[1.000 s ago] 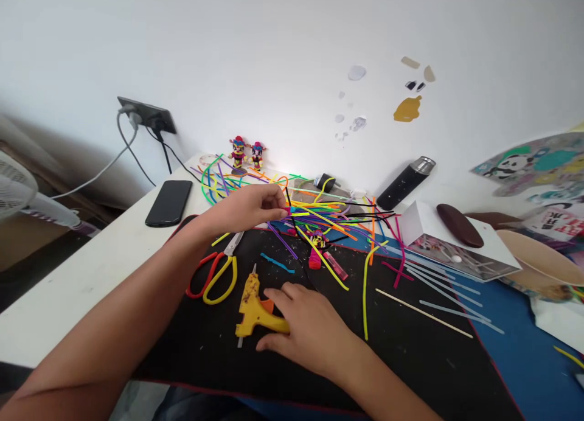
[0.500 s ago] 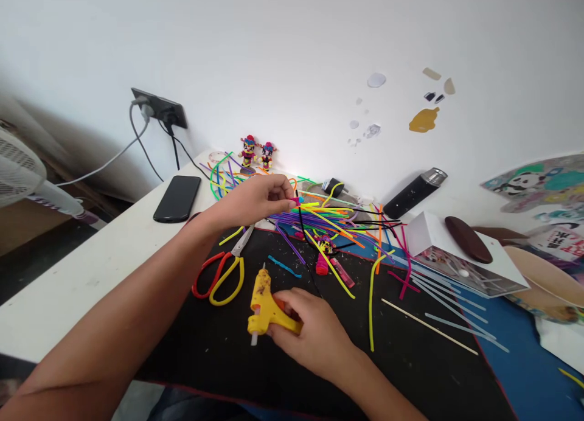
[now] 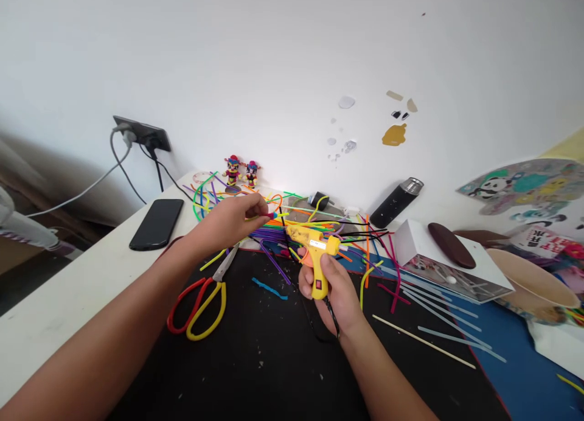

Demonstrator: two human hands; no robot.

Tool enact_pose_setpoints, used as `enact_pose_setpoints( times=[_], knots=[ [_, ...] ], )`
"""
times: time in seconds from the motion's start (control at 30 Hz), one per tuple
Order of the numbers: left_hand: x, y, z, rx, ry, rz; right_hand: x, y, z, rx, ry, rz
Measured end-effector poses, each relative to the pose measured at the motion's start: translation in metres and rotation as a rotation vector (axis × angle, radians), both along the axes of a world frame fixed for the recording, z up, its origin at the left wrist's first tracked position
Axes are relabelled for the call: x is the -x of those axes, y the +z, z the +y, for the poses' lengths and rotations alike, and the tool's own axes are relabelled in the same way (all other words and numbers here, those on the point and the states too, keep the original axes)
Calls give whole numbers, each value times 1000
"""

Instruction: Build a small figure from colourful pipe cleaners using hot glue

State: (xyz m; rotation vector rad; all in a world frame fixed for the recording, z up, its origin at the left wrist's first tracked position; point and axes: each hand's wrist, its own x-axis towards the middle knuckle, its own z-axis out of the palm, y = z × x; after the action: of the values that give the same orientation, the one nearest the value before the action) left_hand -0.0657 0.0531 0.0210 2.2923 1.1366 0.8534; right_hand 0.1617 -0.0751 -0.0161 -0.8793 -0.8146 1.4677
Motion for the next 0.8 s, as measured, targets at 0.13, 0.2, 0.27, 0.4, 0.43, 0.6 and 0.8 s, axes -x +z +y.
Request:
enact_pose_setpoints(
  times=[0.13, 0.2, 0.27, 0.4, 0.43, 0.6, 0.8],
  knots=[
    [-4, 5, -7, -31, 5, 111, -8, -11, 11, -65, -70, -110],
    [-8, 7, -10, -65, -2, 164, -14, -20, 9, -57, -82, -139],
    [-12, 8, -14, -112, -23, 203, -19, -25, 5, -45, -86, -159],
    [-19, 7, -20, -193, -60, 255, -24, -26, 0, -35, -116, -190],
    [-20, 7, -22, -214, -66, 264, -24, -24, 0, -32, -120, -198],
    [-24, 5, -25, -323, -95, 303, -23, -17, 2, -15, -163, -241],
    [-27, 1, -25, -434, -123, 362, -23, -16, -1, -20, -192, -324]
  ],
)
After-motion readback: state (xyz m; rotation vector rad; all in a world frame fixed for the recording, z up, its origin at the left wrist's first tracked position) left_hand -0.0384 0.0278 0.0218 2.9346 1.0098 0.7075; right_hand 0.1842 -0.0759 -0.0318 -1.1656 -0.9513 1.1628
